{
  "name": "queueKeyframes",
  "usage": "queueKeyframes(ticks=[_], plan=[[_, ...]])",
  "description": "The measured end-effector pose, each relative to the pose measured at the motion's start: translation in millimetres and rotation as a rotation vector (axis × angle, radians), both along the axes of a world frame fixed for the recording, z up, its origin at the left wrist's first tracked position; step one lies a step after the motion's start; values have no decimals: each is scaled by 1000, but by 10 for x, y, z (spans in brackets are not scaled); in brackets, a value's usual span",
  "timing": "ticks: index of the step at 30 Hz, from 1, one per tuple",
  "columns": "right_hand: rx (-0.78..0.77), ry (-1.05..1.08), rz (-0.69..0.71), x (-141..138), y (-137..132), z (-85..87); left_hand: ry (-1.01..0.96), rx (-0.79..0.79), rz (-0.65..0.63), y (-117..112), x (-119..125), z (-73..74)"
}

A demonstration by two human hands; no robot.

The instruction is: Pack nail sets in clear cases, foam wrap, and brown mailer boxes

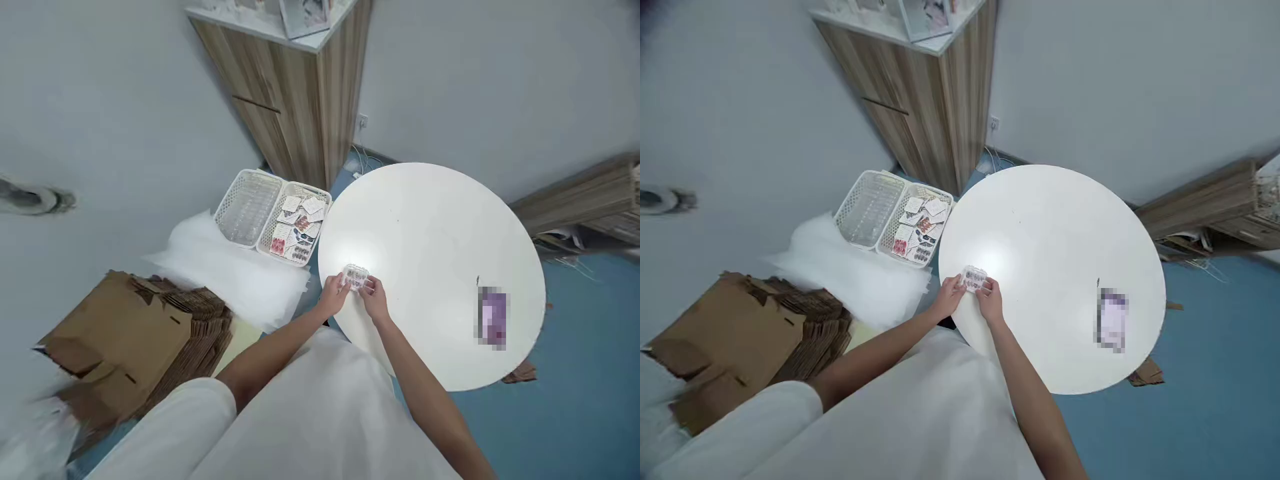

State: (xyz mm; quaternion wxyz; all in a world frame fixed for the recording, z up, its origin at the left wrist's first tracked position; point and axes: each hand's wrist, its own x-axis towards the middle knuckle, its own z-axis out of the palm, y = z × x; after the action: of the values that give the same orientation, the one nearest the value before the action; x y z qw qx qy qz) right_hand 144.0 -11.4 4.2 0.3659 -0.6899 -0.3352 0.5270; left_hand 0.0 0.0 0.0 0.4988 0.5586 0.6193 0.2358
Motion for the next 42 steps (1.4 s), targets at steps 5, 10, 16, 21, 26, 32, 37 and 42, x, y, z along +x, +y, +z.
queueKeyframes(ticks=[5,10,16,21,26,32,37,42], plan=[[-73,-89,-9,-280,375,105,-35,9,86,296,-159,-42],[-91,-77,19,-437,583,106,-30,-27,107,498,-233,-77],[-62,-67,68,-484,795,102,-55,-8,96,635,-229,-123],[-82,-82,-37,-496,969,54,-88,29,102,741,-226,-163],[-94,-50,-52,-517,1017,51,-110,27,86,785,-242,-148],[-113,-48,-60,-535,993,90,-143,7,63,772,-264,-122],[-106,-48,-45,-530,992,98,-135,16,65,755,-261,-139],[-111,-57,-15,-489,864,131,-105,13,75,656,-249,-153]])
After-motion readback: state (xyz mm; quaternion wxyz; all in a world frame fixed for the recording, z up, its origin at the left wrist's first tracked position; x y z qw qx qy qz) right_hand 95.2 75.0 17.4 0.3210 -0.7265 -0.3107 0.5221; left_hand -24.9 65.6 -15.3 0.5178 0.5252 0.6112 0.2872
